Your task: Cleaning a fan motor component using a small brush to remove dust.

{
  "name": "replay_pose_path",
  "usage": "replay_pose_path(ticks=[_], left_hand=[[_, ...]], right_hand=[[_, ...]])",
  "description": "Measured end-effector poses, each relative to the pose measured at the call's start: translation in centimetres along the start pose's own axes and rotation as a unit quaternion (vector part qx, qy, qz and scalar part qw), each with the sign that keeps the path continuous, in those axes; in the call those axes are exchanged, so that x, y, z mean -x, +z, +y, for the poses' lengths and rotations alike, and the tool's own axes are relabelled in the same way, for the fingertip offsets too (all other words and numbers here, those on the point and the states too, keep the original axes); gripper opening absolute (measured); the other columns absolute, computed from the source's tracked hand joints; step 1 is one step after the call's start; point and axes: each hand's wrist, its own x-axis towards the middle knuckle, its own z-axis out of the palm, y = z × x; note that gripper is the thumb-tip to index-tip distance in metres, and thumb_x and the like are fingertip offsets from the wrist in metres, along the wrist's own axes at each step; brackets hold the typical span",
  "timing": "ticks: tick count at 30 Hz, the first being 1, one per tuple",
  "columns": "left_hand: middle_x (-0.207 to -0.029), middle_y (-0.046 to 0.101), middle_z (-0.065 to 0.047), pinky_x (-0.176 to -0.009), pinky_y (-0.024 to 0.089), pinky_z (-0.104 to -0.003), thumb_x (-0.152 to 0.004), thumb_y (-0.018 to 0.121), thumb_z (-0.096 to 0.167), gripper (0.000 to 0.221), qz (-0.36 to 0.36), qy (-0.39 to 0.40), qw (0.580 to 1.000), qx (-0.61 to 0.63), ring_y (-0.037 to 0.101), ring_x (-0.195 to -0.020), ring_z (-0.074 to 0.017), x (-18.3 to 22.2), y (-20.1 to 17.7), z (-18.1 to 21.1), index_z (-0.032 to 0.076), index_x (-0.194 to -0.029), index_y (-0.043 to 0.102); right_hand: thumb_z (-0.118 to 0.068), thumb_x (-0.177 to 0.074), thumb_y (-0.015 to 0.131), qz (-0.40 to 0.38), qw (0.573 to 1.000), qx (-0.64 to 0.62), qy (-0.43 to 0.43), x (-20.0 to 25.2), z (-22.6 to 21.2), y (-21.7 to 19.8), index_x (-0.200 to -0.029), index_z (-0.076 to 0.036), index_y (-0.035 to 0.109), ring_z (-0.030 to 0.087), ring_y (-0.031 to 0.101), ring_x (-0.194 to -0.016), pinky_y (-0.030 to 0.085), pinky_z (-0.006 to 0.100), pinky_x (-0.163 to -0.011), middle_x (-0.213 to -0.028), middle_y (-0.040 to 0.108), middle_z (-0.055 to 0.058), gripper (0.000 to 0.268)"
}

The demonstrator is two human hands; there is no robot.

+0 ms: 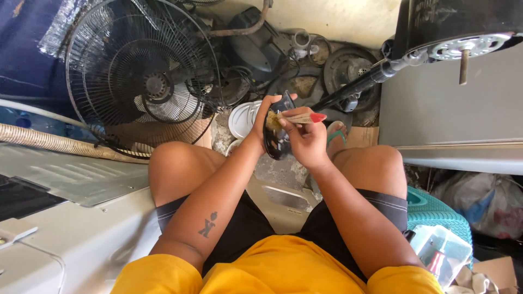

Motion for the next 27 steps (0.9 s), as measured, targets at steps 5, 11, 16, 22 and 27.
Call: replay_pose_path(ticks=[5,11,16,22,27], left_hand=[[-0.097,0.073,-0.016,-0.070,0.064,-0.037,-0.086,0.066,0.040,0.051,0.000,0.006,1.000,-0.001,0.072,-0.076,-0.0265,-0.8,-1.7,2.1,0.018,-0.131,0.071],[-0.087,0.069,-0.015,-0.066,0.061,-0.038,-0.083,0.068,0.040,0.052,0.013,-0.023,1.000,0.003,0.067,-0.069,-0.0263,0.1,-0.1,1.3,0.018,-0.130,0.071],[-0.090,0.072,-0.017,-0.072,0.063,-0.040,-0.083,0.066,0.045,0.051,0.013,-0.020,1.000,0.005,0.069,-0.075,-0.0314,-3.3,-3.5,1.6,0.022,-0.129,0.072],[-0.076,0.063,-0.012,-0.052,0.048,-0.033,-0.079,0.067,0.049,0.047,0.038,-0.015,0.999,0.016,0.059,-0.061,-0.0236,-2.2,-2.5,1.8,0.021,-0.116,0.073],[-0.092,0.069,-0.019,-0.073,0.057,-0.039,-0.083,0.066,0.047,0.051,0.028,0.001,1.000,-0.004,0.065,-0.073,-0.0312,-2.7,-2.3,2.8,0.010,-0.118,0.065]], right_hand=[[0.002,-0.095,0.075,-0.076,0.995,-0.050,0.045,-0.3,-2.0,0.9,-0.103,0.004,0.072,0.015,0.068,-0.083,0.059,0.034,-0.072,-0.085,0.072,0.014,0.008],[-0.003,-0.093,0.078,-0.105,0.993,-0.019,0.050,-0.5,-1.7,0.3,-0.100,0.001,0.074,0.018,0.070,-0.082,0.058,0.037,-0.070,-0.085,0.072,0.015,0.009],[-0.001,-0.098,0.073,0.020,0.995,-0.046,0.080,-0.2,-1.1,1.2,-0.105,0.007,0.071,0.012,0.062,-0.071,0.055,0.031,-0.057,-0.077,0.068,0.015,0.010],[0.000,-0.092,0.077,-0.059,0.991,-0.061,0.106,-0.6,-0.3,1.2,-0.099,0.002,0.076,0.017,0.067,-0.086,0.058,0.036,-0.076,-0.086,0.072,0.015,0.007],[-0.010,-0.100,0.073,0.042,0.972,-0.095,0.213,0.0,0.2,2.1,-0.106,0.002,0.070,0.014,0.067,-0.083,0.064,0.036,-0.069,-0.088,0.070,0.014,0.013]])
